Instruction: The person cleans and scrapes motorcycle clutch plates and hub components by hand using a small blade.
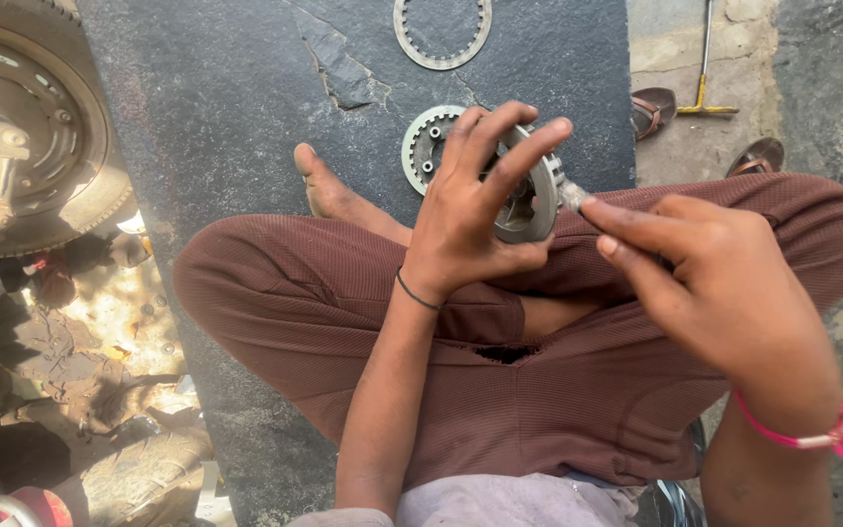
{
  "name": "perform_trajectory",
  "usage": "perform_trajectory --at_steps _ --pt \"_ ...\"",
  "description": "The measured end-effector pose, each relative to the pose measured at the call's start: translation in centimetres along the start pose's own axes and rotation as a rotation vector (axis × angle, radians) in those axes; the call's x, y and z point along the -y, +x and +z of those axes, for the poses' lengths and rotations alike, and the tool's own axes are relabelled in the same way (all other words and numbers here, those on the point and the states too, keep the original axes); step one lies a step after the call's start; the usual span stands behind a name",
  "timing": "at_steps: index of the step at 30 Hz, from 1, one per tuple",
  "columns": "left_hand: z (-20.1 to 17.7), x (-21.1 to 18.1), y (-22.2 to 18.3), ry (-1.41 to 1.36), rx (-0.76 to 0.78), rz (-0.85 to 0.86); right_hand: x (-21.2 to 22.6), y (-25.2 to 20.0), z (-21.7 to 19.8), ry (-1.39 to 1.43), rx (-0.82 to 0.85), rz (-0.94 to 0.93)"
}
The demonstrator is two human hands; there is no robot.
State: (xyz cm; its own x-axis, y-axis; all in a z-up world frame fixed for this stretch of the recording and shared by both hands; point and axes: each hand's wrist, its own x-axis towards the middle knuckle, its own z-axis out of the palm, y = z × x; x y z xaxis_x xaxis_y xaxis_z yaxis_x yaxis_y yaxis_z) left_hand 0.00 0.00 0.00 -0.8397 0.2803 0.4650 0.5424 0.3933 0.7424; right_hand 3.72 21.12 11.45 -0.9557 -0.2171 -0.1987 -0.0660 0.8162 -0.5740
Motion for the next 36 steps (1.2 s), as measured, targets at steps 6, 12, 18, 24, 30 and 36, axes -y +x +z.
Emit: perform_trajectory --at_steps 6,12,18,24,30,36 --pt "-0.9 -0.1 0.6 -0.099 -0.178 -0.040 2.7 -0.9 7.1 0.170 -0.486 -0.219" --pt "-2.4 1.4 -0.1 -0.393 -0.336 -0.433 -2.0 0.6 5.7 0.016 -0.456 -0.162" --pt "-2.1 4.3 -1.4 -1.124 -0.655 -0.471 -8.8 10.1 8.7 -0.147 -0.245 -0.261" --pt "-3.2 4.3 -0.9 -1.415 -0.713 -0.528 -12.2 13.8 13.7 -0.257 -0.154 -0.151" --pt "-3.7 4.4 -0.9 -1.550 -0.787 -0.529 -12.5 13.4 14.5 -0.303 -0.170 -0.108" --pt "-4.9 3.9 -0.3 -1.684 -0.862 -0.521 -12.6 13.8 14.7 -0.337 -0.091 -0.043"
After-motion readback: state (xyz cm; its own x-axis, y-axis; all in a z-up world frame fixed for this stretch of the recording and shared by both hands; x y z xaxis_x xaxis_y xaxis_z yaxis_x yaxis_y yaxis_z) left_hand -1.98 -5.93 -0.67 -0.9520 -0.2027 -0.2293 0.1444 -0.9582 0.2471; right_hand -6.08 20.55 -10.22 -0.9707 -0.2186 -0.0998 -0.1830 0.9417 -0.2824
